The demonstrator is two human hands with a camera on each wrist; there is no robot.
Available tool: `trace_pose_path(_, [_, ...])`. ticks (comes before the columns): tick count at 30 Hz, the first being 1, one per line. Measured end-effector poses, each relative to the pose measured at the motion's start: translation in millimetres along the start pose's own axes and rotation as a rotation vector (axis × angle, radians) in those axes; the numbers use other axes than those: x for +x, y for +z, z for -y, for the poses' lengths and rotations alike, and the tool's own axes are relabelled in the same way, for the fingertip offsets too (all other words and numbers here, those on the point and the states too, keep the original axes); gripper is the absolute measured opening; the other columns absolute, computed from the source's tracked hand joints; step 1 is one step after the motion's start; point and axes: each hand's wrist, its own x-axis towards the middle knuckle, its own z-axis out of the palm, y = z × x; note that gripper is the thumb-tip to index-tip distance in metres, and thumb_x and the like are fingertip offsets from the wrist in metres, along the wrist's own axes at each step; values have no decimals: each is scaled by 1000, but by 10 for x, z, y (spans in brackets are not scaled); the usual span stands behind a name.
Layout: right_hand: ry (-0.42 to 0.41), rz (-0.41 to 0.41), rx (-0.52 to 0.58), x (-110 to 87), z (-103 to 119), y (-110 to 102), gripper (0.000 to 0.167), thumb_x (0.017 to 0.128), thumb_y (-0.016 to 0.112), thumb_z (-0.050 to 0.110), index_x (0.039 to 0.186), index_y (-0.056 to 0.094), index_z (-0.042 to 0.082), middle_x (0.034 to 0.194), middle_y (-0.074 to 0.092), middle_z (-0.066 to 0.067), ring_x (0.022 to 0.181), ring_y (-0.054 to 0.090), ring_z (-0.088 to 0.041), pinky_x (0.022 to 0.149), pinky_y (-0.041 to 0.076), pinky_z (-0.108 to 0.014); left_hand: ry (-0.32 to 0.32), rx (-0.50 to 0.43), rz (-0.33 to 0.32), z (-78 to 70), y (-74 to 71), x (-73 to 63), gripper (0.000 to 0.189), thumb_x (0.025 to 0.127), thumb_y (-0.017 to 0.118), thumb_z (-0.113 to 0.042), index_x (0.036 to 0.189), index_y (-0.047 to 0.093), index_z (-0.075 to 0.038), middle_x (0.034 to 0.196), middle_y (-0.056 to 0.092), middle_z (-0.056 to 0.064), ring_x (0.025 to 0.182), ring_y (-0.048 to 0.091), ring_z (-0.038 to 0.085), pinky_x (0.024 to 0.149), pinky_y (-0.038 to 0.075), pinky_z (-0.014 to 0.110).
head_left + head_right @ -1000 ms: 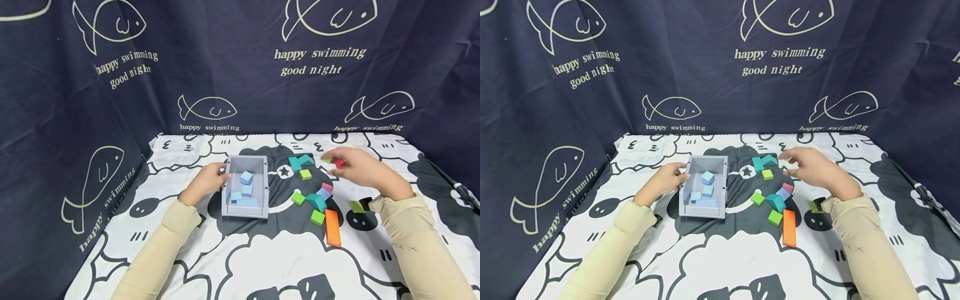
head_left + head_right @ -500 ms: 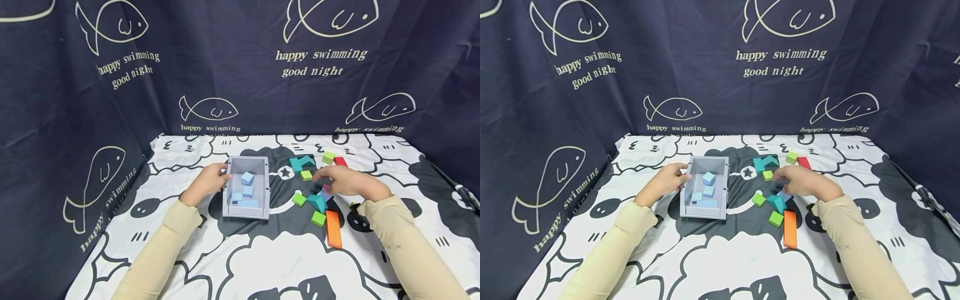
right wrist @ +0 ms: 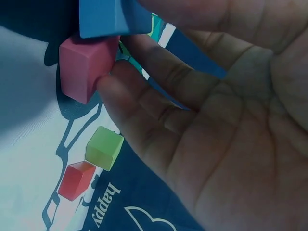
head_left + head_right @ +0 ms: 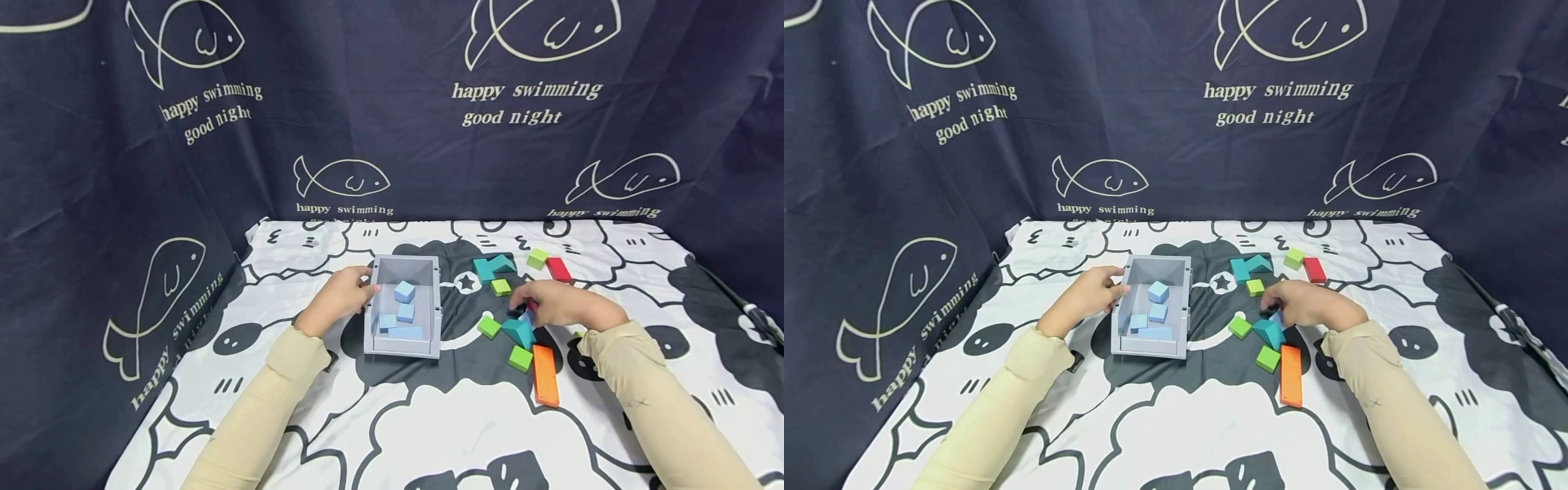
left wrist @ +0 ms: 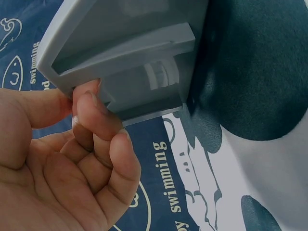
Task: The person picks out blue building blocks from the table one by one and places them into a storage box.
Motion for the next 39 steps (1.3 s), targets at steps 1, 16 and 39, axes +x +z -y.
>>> trace_pose_path(1, [4, 5, -3, 6, -3, 0, 44, 69, 66, -14, 109, 70, 5, 111, 67, -7, 95, 56, -25, 84, 48, -39, 1, 0, 0, 0, 1, 2, 53, 99, 64, -27, 142, 51, 1, 82, 66, 7, 56, 63, 14, 64, 51, 31])
trace_pose_path(16, [44, 18, -58, 27, -49, 4, 37, 73, 71, -11, 107, 71, 4, 99, 65, -5, 85, 54, -22, 75, 48, -36, -4, 8, 15, -16, 5, 11, 53, 99, 63, -26, 142, 50, 2, 81, 66, 8, 57, 63, 15, 65, 50, 32])
trace_pose_path(39, [-1, -81, -154, 73, 4, -6, 22, 79, 76, 1, 100, 72, 4, 87, 65, 1, 77, 54, -18, 73, 49, -38, 4, 2, 8, -18, -16, 5, 51, 100, 63, -25, 141, 51, 2, 78, 66, 7, 57, 63, 15, 65, 51, 32])
